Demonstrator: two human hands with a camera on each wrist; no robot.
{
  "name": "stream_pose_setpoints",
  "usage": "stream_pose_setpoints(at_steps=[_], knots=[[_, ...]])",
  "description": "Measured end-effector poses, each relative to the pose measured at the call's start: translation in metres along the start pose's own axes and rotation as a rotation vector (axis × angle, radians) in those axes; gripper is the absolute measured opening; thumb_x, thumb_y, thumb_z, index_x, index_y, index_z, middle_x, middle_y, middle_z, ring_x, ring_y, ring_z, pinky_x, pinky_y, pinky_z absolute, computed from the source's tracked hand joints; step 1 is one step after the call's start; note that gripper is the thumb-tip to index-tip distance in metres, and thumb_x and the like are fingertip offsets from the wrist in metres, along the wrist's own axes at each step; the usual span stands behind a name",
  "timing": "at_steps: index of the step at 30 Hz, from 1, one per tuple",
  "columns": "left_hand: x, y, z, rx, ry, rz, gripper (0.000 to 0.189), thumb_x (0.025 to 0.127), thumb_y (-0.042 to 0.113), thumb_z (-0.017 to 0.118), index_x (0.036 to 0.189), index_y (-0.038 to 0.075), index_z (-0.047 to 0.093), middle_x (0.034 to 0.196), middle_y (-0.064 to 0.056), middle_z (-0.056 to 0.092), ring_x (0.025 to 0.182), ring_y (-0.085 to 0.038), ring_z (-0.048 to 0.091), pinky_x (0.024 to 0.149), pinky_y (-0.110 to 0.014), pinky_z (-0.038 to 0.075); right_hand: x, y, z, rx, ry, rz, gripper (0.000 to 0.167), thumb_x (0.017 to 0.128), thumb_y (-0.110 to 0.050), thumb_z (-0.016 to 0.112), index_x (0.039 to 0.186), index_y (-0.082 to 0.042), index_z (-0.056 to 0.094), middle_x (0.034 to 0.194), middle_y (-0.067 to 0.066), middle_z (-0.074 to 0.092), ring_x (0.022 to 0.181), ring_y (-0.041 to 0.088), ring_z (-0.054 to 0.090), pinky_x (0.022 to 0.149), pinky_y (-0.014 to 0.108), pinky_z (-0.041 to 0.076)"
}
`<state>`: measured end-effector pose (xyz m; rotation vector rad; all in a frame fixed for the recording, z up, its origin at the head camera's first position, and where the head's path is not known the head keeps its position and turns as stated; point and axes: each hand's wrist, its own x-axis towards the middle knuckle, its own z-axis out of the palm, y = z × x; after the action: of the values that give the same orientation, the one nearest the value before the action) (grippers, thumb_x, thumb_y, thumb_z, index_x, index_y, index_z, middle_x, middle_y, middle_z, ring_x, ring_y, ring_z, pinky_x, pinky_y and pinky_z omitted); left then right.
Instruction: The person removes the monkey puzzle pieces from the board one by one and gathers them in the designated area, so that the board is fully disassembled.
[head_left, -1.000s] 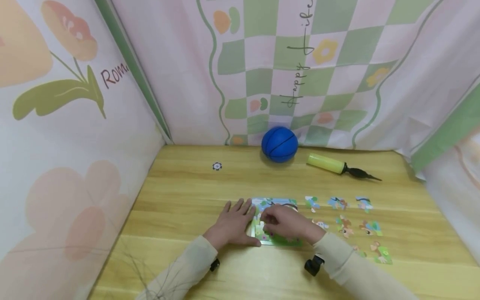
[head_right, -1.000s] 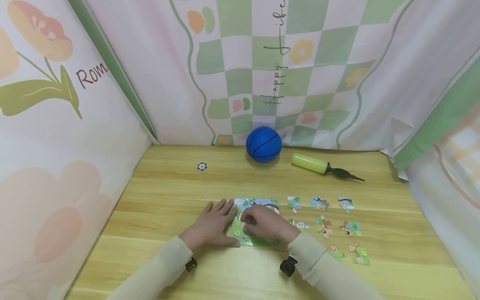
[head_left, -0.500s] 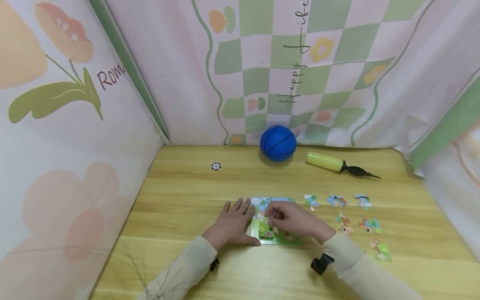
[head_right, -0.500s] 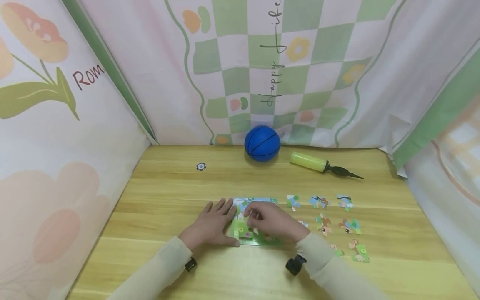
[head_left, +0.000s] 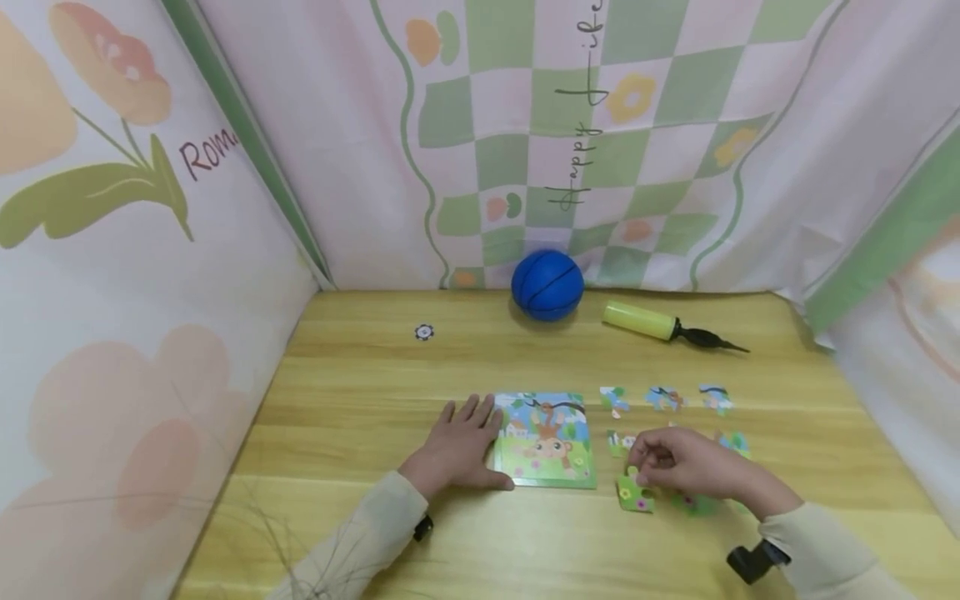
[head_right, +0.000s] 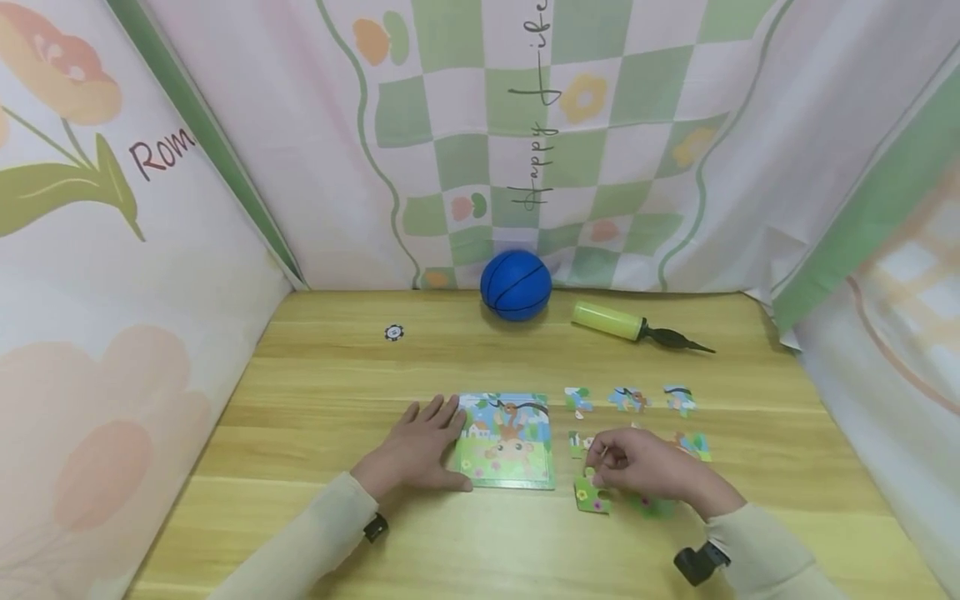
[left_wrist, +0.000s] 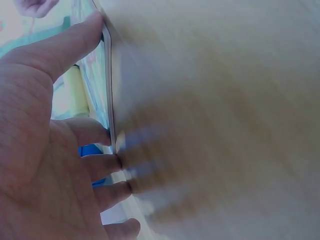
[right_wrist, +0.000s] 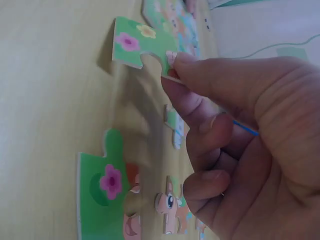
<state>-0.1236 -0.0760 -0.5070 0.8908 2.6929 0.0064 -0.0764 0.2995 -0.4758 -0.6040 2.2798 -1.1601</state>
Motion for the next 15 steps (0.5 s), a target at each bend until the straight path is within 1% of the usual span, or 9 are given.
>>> stream_pose_setpoints(at_steps=[1,5,8,11,13,15], knots=[[0.0003,-0.0004,0.0,-0.001,0.0,0.001,0.115,0.078,0.086,0.055,0.163,0.016,0.02,0.169,-0.008,0.006,0.153,-0.031,0.006,0.12,-0.057,0.011,0.0,0.001,0.0007,-0.003,0.008,0.013,0.016,0.097,-0.018,0.071,0.107,-0.006,0.067,0.089,0.005,0.069,0.071,0.023,0.065,0.06,0.033,0.056],[0.0009,0.0,-0.0007,-0.015,0.003,0.01,0.115,0.079,0.085,0.056,0.163,0.015,0.021,0.169,-0.009,0.008,0.153,-0.032,0.007,0.12,-0.057,0.011,0.0013,0.0034,0.0027,-0.042,0.041,0.044,0.013,0.096,-0.017,0.072,0.104,-0.008,0.067,0.088,0.003,0.068,0.07,0.022,0.063,0.056,0.03,0.054],[0.0001,0.0015,-0.0019,-0.021,-0.003,0.013,0.114,0.079,0.084,0.057,0.163,0.015,0.022,0.169,-0.009,0.009,0.153,-0.032,0.008,0.12,-0.057,0.011,0.0013,0.005,0.0039,-0.066,0.049,0.05,0.012,0.096,-0.018,0.072,0.104,-0.009,0.067,0.089,0.001,0.068,0.073,0.019,0.063,0.059,0.029,0.053],[-0.0011,0.0025,-0.0037,-0.02,-0.006,0.009,0.113,0.079,0.084,0.058,0.163,0.015,0.023,0.168,-0.009,0.01,0.153,-0.032,0.01,0.12,-0.056,0.013,0.0015,0.0066,0.0045,-0.079,0.051,0.051,0.012,0.096,-0.019,0.071,0.104,-0.01,0.067,0.089,0.0,0.068,0.073,0.016,0.063,0.059,0.029,0.053],[-0.0016,0.0025,-0.0041,-0.018,-0.009,0.007,0.113,0.08,0.084,0.058,0.163,0.015,0.023,0.168,-0.009,0.01,0.153,-0.032,0.01,0.12,-0.056,0.013,0.0016,0.0072,0.0047,-0.079,0.051,0.054,0.012,0.097,-0.019,0.071,0.104,-0.01,0.067,0.089,0.0,0.069,0.07,0.016,0.062,0.057,0.03,0.053],[-0.0014,0.0023,-0.0034,-0.02,-0.011,0.007,0.113,0.08,0.083,0.058,0.163,0.015,0.023,0.169,-0.009,0.01,0.153,-0.032,0.01,0.12,-0.056,0.012,0.0019,0.0074,0.0048,-0.094,0.06,0.054,0.012,0.097,-0.02,0.071,0.103,-0.011,0.068,0.09,0.0,0.069,0.071,0.015,0.062,0.058,0.029,0.052]])
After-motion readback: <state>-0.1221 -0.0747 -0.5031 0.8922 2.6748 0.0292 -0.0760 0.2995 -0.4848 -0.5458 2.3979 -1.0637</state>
